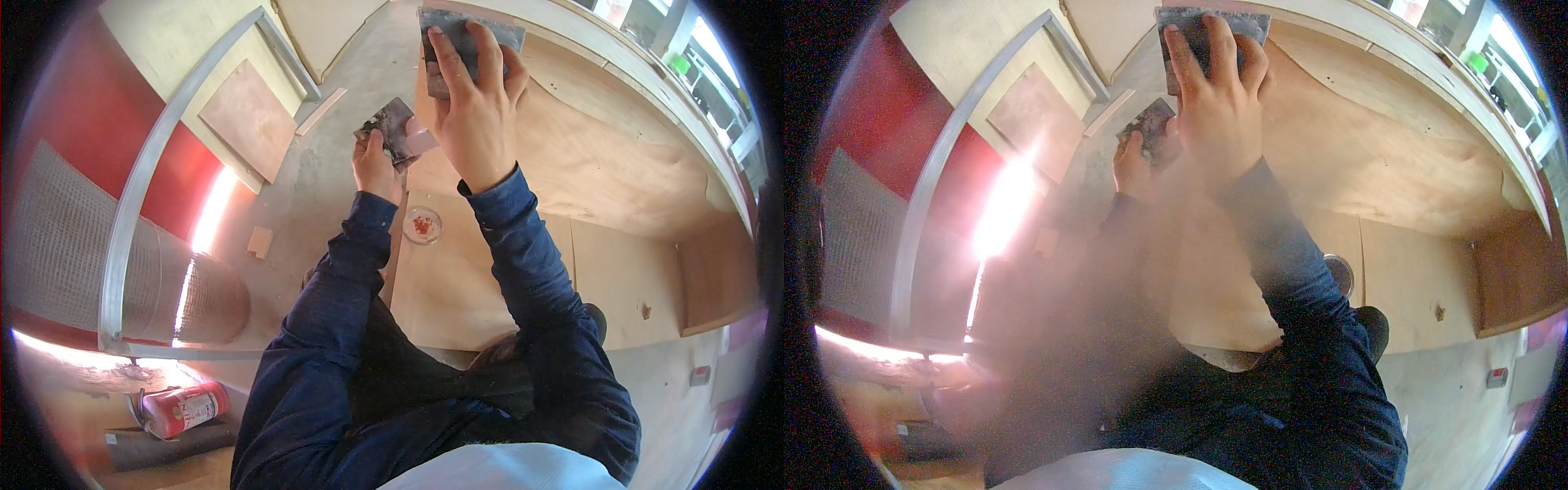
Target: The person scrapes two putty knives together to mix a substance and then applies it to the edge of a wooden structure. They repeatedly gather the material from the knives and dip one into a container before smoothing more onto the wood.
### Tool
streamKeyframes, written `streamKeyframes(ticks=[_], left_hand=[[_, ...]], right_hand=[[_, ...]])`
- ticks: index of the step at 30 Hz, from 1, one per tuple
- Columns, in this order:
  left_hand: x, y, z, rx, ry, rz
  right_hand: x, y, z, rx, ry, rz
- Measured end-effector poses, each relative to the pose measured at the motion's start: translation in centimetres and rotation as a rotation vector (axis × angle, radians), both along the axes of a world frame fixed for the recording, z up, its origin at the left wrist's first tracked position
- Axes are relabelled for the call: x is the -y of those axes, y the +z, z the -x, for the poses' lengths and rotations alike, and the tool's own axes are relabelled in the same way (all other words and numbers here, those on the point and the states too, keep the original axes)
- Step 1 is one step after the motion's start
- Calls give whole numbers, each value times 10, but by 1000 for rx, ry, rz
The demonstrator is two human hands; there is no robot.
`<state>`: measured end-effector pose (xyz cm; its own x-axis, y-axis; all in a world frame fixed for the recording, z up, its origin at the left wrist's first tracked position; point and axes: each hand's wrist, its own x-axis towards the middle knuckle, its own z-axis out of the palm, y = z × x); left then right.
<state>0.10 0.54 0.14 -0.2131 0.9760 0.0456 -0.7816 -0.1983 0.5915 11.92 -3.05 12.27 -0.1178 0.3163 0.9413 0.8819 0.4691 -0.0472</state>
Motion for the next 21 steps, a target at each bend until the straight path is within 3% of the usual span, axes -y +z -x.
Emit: streamKeyframes(ticks=[12, 21], left_hand=[[-9, -11, 3, -2, -32, -38], [-8, -9, 4, 3, -23, 35]], right_hand=[[-13, 7, 7, 54, -70, -128], [-6, -5, 4, -5, -36, 23]])
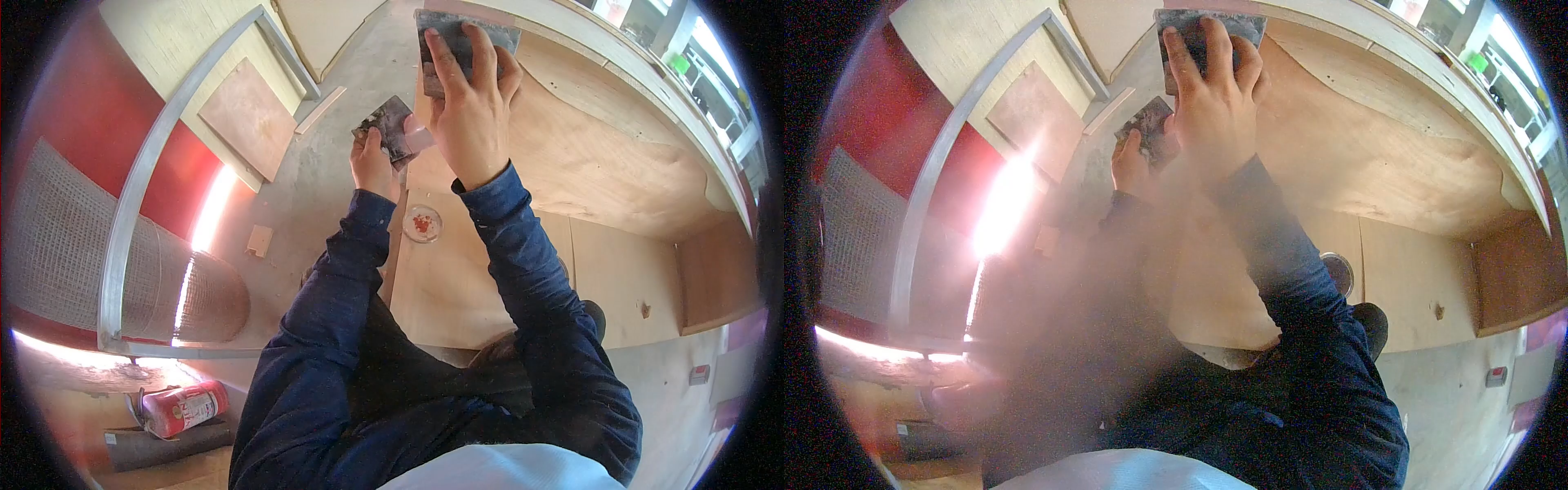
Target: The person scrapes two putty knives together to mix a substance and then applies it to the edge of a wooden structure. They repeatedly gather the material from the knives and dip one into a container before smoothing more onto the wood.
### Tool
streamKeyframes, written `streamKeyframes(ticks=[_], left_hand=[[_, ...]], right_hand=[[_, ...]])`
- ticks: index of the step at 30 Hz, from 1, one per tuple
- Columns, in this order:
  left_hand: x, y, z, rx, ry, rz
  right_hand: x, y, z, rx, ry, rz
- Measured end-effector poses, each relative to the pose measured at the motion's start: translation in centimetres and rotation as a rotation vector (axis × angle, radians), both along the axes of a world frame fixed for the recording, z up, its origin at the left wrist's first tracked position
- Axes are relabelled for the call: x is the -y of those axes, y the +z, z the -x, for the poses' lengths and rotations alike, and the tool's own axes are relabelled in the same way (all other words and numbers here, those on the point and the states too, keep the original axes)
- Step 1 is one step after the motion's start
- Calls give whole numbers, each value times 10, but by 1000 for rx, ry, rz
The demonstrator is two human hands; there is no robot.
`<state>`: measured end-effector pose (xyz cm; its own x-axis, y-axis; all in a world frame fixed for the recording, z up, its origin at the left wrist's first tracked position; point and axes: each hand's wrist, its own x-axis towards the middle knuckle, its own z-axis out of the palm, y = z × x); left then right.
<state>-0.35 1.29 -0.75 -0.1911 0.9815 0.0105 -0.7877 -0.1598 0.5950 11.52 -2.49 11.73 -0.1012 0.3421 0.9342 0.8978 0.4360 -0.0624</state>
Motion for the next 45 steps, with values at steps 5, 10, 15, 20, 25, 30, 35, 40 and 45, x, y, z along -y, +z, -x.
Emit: streamKeyframes(ticks=[5, 10, 15, 20, 25, 30, 35, 40, 45], left_hand=[[-5, -6, 1, -31, -16, -61], [-5, -4, 1, -32, 4, -19], [-7, -9, 1, -17, -6, -59], [-7, -3, 1, -19, 12, -23], [-5, -4, 1, -32, -4, -41], [-2, 0, 0, -19, 0, -50], [5, 9, 2, -3, -49, 10], [-7, -25, -1, 272, -372, -29], [10, -23, -27, 344, -616, -63]], right_hand=[[-1, 12, -1, 56, -2, -127], [11, 24, -4, -41, 172, 281], [6, 18, -3, -28, 153, 250], [-4, 0, -1, -17, 23, -62], [8, 19, -5, 27, 60, 30], [2, 19, -2, -71, 176, 158], [-2, -1, -12, 38, 37, 0], [13, -40, -46, -171, 588, 326], [46, -59, -67, -137, 752, 493]])
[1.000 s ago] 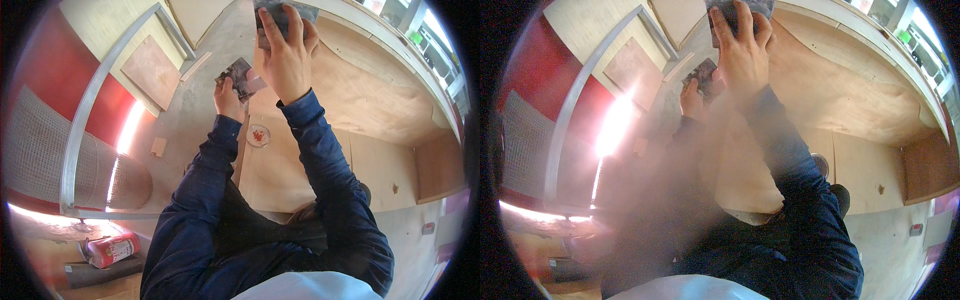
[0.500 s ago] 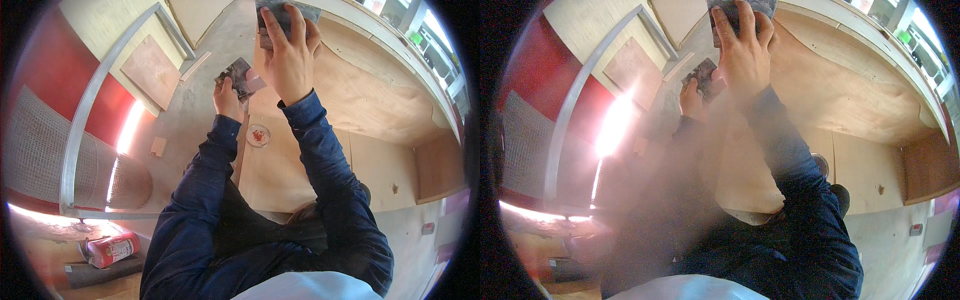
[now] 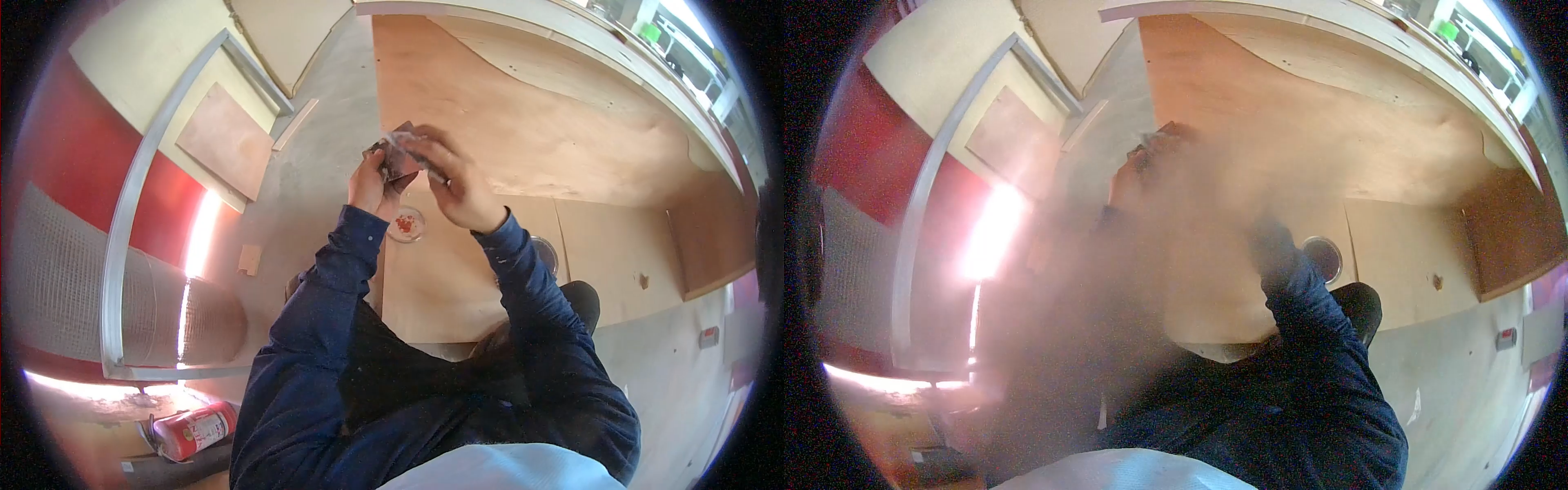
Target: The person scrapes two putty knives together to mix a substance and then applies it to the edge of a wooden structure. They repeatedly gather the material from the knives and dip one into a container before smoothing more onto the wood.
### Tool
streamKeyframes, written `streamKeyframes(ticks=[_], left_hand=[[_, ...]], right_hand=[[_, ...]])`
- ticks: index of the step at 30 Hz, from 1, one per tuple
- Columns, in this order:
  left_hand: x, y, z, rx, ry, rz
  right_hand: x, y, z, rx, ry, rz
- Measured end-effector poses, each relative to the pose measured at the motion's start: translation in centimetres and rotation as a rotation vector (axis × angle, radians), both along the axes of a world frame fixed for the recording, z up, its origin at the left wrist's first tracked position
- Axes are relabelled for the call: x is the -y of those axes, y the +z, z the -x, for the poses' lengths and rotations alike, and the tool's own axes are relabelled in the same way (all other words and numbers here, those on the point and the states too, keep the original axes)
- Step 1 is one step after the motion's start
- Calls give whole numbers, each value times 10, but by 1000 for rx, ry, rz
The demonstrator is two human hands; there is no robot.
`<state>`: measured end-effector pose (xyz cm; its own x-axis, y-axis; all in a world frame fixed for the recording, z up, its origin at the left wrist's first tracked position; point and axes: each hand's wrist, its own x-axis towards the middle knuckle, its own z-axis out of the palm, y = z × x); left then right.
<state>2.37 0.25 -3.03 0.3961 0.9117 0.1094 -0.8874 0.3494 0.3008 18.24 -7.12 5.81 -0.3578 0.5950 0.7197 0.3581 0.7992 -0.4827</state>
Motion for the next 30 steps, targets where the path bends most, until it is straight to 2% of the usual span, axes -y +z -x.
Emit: streamKeyframes(ticks=[2, 4, 6, 8, 9, 10, 11, 13, 15, 17, 19, 24, 26, 27, 28, 30], left_hand=[[19, 22, -8, -558, 273, 43], [28, 27, -20, -544, 316, 6], [33, 26, -24, -533, 367, -24], [32, 22, -23, -239, 374, -33], [36, 31, -22, -395, 522, -179], [38, 34, -23, -402, 520, -171], [38, 37, -25, -380, 611, -220], [33, 34, -30, -408, 771, -288], [29, 28, -32, -448, 801, -288], [28, 24, -33, -484, 831, -296], [33, 25, -33, -730, 921, -342], [19, 26, -23, -711, 920, -290], [13, 31, -10, -654, 904, -235], [13, 39, -3, -512, 885, -190], [12, 44, 5, -375, 857, -140], [-1, 27, 15, -366, 834, -188]], right_hand=[[14, -1, -7, 73, -84, 88], [16, -19, -18, 148, -218, -60], [15, -32, -37, 109, -270, -37], [15, -44, -57, 75, -318, 2], [14, -45, -67, 191, -403, 6], [14, -47, -73, 308, -487, 11], [16, -47, -78, 194, -449, -19], [27, -22, -71, 183, -422, -58], [36, -12, -62, 165, -404, -89], [38, -10, -53, 258, -423, -139], [36, -9, -45, 300, -423, -150], [25, -27, -33, 489, -475, -232], [7, -61, -47, 492, -437, -46], [5, -57, -45, 490, -513, -174], [8, -38, -40, 488, -519, -175], [11, 6, -37, 353, -644, -322]])
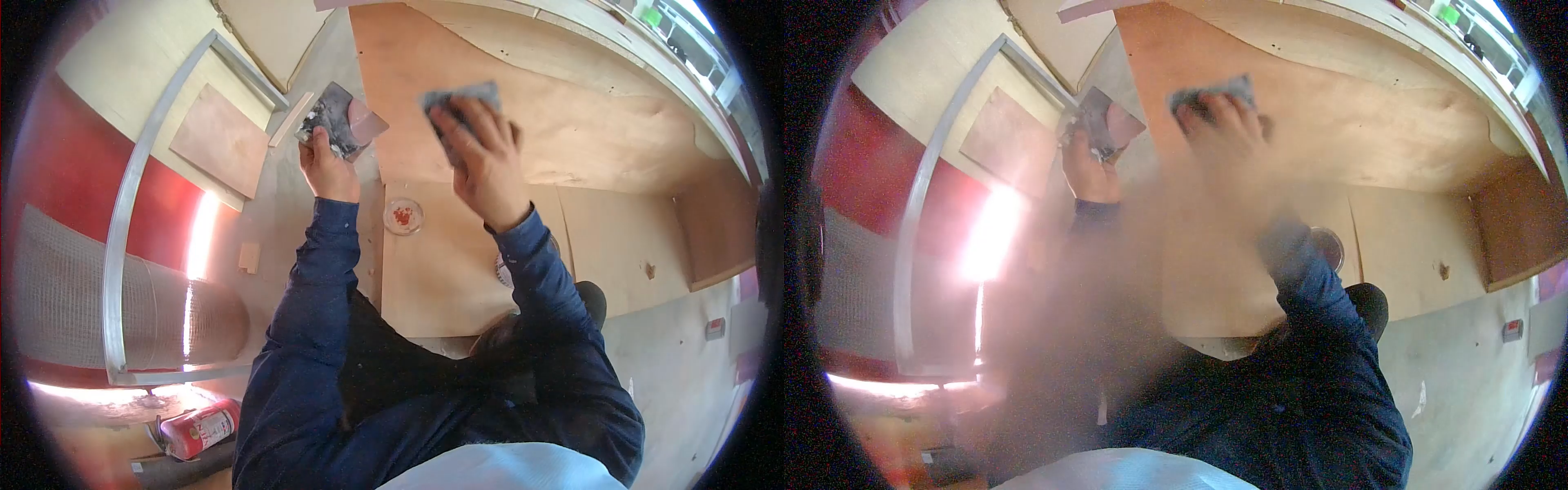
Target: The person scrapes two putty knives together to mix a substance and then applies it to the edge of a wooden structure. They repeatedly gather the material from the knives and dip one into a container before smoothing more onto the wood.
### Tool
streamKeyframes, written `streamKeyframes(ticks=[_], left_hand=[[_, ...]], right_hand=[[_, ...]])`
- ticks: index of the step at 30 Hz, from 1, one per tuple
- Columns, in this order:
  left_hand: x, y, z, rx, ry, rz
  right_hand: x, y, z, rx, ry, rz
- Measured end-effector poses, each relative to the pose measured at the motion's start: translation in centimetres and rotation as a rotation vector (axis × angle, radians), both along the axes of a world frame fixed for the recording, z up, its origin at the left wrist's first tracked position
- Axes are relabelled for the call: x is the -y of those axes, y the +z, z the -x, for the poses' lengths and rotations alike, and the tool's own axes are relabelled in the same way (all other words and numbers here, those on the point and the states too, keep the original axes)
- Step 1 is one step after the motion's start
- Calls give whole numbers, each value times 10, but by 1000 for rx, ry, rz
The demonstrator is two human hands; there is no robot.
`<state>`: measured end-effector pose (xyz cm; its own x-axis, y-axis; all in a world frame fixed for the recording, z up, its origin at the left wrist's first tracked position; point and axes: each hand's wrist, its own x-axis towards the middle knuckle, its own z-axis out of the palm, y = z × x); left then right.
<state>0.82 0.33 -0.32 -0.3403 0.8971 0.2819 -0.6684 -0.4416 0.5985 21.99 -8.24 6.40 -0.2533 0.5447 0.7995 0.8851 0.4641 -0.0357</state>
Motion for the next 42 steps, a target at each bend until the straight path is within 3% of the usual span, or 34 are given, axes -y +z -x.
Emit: streamKeyframes(ticks=[2, 3, 5, 8, 9, 11, 12, 14, 21, 23, 26, 32, 42], left_hand=[[-4, -12, 2, -276, 69, 36], [-6, -19, 3, -278, 65, 34], [-7, -29, 4, -874, 430, -95], [-3, -26, 3, -972, 451, -98], [-2, -24, 1, -971, 448, -101], [0, -21, -3, -627, 195, -40], [3, -15, -5, -627, 192, -41], [8, -1, -8, -63, -118, 148], [12, 4, -7, -25, -142, 154], [16, 7, -8, -51, -109, 195], [12, 1, -5, -85, -124, 156], [11, 3, -6, -115, -124, 174], [11, 2, -4, -136, -115, 180]], right_hand=[[-9, 22, 2, -38, -29, -94], [-16, 30, 1, -48, -76, -200], [-29, 41, 0, -66, -146, -349], [-35, 51, 1, -77, -170, -367], [-34, 55, 4, -76, -174, -369], [-31, 60, 7, -70, -187, -365], [-33, 61, 7, -70, -189, -365], [-37, 61, 6, -67, -187, -412], [-40, 64, 6, -73, -201, -392], [-36, 69, 3, -65, -126, -282], [-45, 59, 7, -62, -221, -402], [-35, 57, 6, -130, -129, -373], [-37, 66, 10, -94, -179, -355]])
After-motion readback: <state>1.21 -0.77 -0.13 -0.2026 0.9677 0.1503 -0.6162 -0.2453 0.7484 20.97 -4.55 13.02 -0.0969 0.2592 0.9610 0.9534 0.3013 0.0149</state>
